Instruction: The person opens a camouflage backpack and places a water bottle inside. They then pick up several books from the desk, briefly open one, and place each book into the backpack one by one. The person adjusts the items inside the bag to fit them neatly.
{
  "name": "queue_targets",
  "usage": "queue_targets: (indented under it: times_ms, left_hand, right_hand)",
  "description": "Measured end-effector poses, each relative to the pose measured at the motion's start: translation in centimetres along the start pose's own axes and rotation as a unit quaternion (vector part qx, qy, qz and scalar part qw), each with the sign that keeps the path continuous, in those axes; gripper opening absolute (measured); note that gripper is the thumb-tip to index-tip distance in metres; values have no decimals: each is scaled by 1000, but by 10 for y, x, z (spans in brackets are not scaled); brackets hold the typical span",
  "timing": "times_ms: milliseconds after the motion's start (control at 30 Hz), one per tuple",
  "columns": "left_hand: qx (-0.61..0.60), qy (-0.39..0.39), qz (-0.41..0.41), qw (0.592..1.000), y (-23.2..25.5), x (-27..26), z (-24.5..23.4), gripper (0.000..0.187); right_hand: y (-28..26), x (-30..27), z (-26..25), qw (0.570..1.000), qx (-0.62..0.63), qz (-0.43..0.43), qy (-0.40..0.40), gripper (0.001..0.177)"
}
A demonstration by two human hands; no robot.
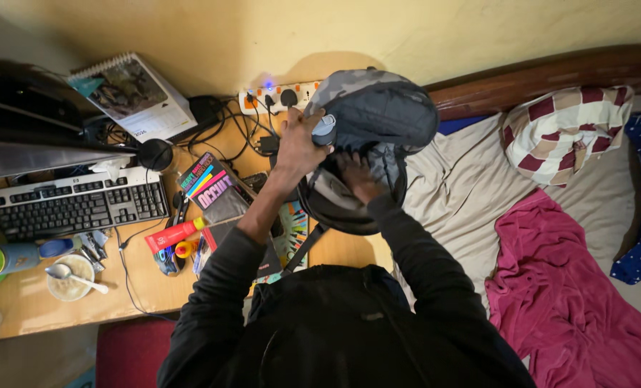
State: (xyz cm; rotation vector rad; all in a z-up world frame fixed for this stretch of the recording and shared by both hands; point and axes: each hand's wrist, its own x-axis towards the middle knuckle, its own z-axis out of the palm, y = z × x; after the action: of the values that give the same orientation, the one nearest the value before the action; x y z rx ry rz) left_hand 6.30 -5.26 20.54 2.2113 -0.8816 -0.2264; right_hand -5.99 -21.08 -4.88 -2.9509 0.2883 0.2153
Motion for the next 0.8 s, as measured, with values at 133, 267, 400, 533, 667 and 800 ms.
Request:
queue_targets:
  times_ms: [133,267,400,533,667,800]
  left_hand:
    - [4,24,8,1000,5,3,0,75]
    - [8,21,-2,1000,9,3,2,78]
    - [4,4,3,1000,10,-2,0,80]
    - [8,-22,6,1000,7,-7,-2,79]
    - [-15,-49,43,998,-1,-10,-6,77]
    - [-17,-94,37,995,-6,-15,-1,77]
  right_hand:
    - [-16,-5,-18,998,-26,37,-47,35]
    - [-28,-41,-51,997,-69,-22,34,29]
    - [-24,-72,-90,993,-4,-104,-47,28]
    - [-19,-103,-107,986,115,-111,-40,33]
    - [-26,-117,-85,985,33,-158,59,46]
    - [-32,-116,-52,991,-20,-120,56,41]
